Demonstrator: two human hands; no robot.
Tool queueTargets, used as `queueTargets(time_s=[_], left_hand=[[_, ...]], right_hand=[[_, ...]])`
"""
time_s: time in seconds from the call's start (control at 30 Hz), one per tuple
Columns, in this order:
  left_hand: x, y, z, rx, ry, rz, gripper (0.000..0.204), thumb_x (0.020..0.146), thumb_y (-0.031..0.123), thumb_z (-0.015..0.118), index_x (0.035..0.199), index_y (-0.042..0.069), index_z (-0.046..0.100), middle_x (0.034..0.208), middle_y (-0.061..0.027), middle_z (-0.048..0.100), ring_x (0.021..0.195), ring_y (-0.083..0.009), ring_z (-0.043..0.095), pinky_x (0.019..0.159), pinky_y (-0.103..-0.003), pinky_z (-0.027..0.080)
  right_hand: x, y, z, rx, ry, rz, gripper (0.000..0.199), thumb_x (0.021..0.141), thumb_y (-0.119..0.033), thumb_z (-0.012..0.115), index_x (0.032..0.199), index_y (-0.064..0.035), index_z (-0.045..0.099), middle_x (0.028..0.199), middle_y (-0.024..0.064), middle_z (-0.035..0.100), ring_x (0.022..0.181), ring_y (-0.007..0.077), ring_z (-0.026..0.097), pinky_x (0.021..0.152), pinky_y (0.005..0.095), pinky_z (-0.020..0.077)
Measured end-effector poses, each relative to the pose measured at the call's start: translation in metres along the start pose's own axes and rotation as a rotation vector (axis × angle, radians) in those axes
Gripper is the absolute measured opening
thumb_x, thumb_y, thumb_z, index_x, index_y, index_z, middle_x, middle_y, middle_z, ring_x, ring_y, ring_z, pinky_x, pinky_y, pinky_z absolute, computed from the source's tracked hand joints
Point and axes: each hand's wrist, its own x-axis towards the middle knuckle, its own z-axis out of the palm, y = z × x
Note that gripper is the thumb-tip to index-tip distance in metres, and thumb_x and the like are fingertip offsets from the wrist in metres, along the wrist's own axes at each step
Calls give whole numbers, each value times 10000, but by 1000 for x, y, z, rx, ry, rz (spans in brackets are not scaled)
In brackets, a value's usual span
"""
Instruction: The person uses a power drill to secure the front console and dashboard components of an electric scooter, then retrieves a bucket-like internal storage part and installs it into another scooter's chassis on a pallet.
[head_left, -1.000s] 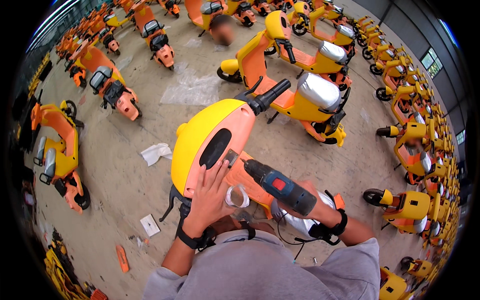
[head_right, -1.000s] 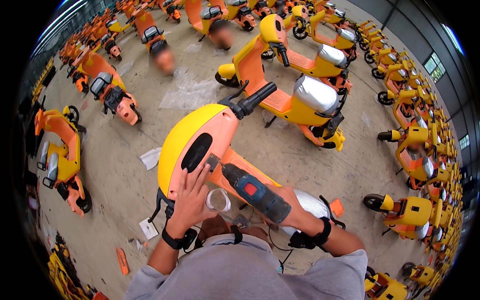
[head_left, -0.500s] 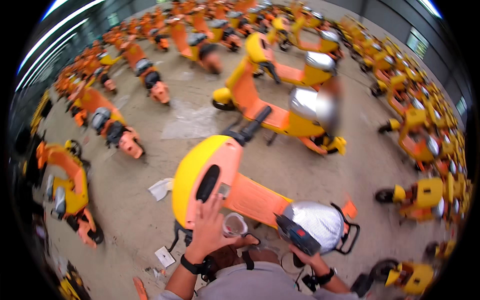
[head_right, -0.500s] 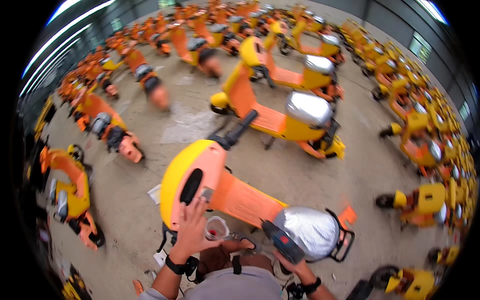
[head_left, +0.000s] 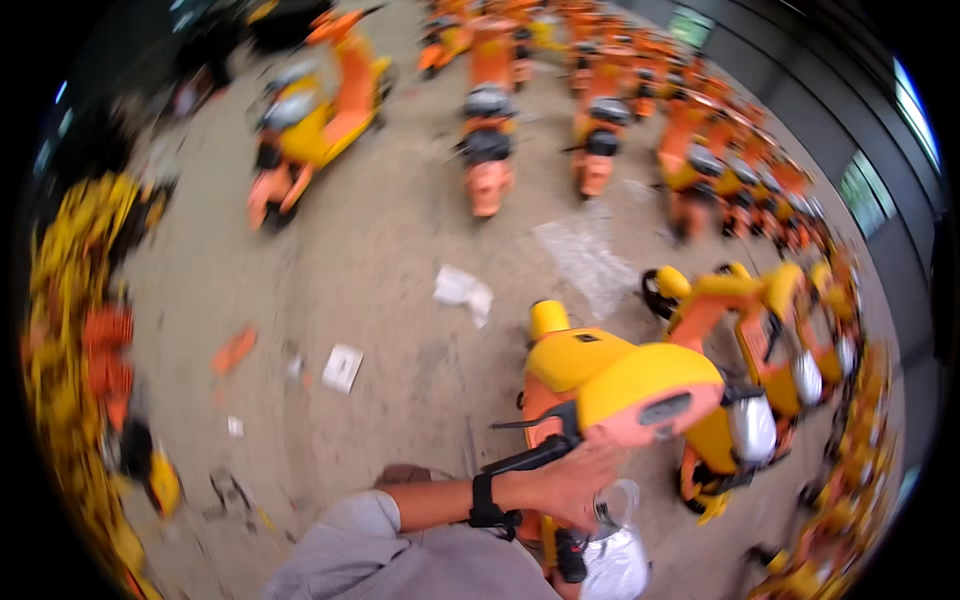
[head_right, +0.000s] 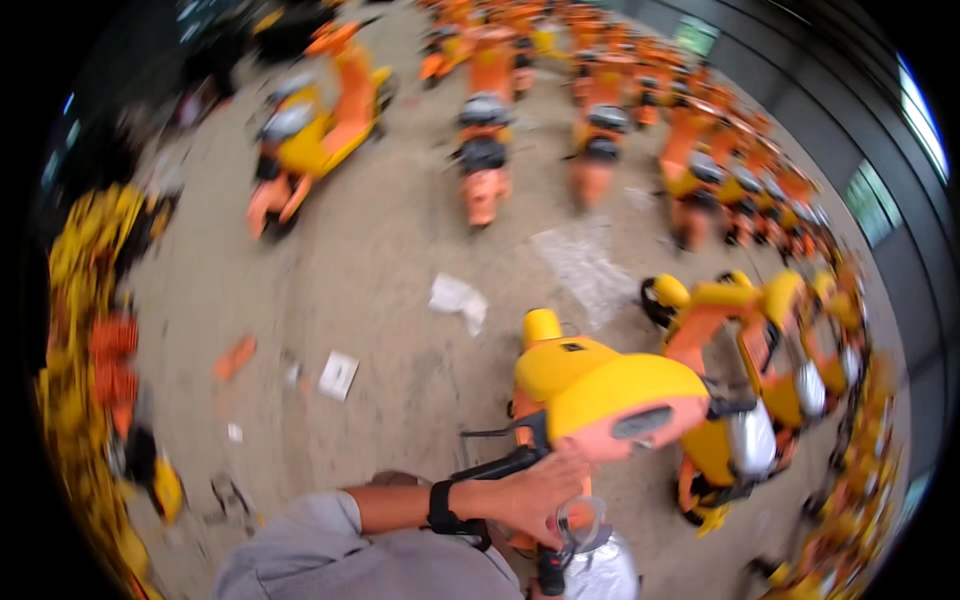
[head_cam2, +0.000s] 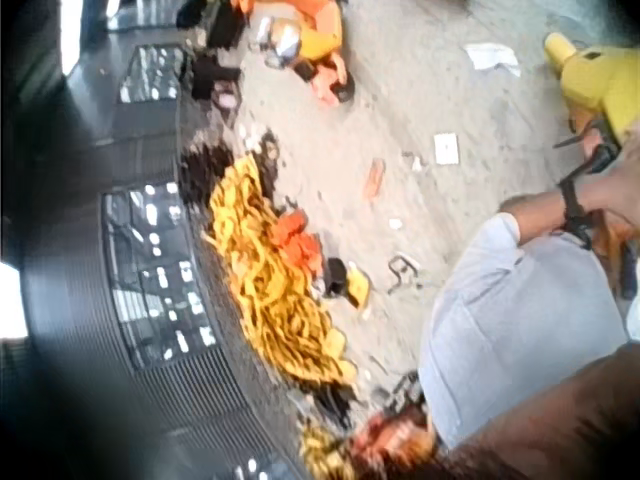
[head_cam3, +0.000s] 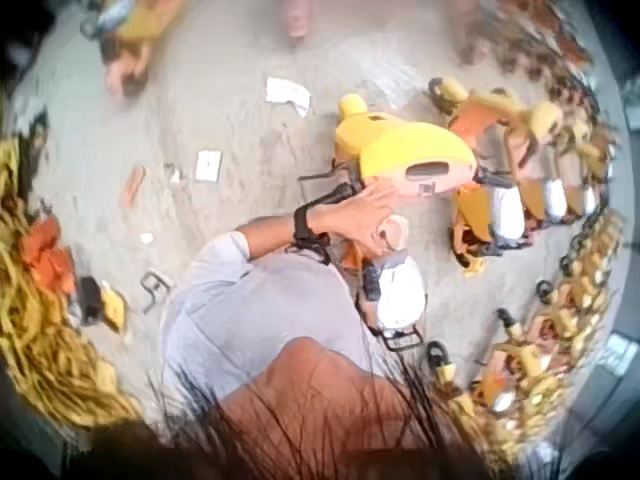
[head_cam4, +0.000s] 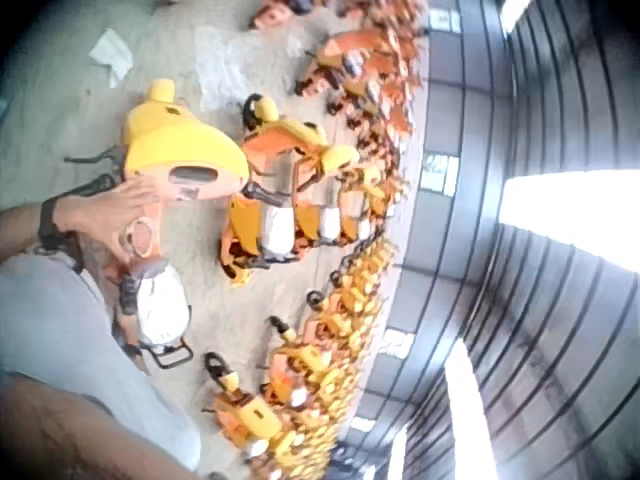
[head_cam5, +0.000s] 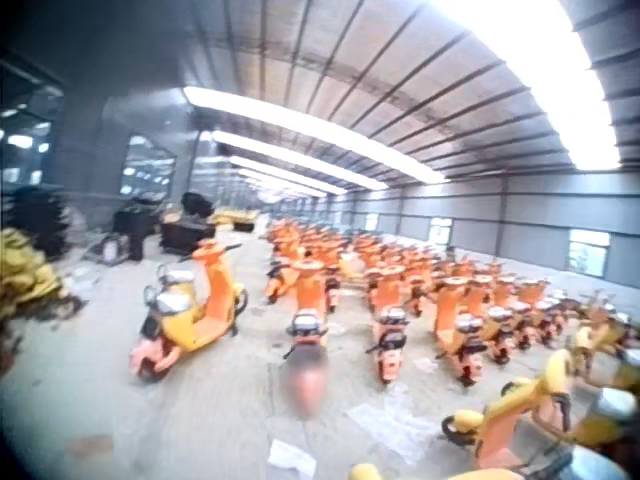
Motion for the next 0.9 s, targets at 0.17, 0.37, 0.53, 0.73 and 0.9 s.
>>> queueTargets(time_s=[0.17,0.37,0.53,0.73,0.9], left_hand=[[-115,22,-69,-293,55,-126,787,630,343,855,1231,-34,515,1246,-207,566,1205,-371,546,1043,-436,427],[-277,17,-162,-211,454,-364,644,653,309,843,1137,10,540,1060,-178,610,1003,-382,594,860,-440,486],[-433,2,-208,-31,635,-937,709,681,312,883,1261,32,587,1125,-175,655,1057,-346,638,920,-401,508],[-617,-17,-234,-135,1225,-1252,802,686,293,915,1345,26,546,1206,-119,650,1059,-190,621,932,-349,501],[-743,-34,-233,59,1211,-1522,833,635,288,929,1318,6,543,1173,-138,667,1061,-222,655,914,-359,522]], right_hand=[[49,-35,61,-174,-277,3,405,891,-180,635,1249,-5,561,1166,199,609,1083,344,551,948,430,429],[103,-69,152,-336,-500,70,363,876,-173,654,1189,-8,574,1097,185,618,1007,326,565,891,423,444],[157,-92,221,-480,-659,99,328,863,-167,669,1139,-10,586,1040,174,625,944,312,577,843,417,457],[191,-108,279,-539,-691,193,288,847,-160,687,1079,-13,599,971,160,633,868,295,591,786,410,473],[216,-133,330,-592,-743,269,257,834,-155,703,1029,-15,610,914,149,640,805,280,603,738,403,486]])
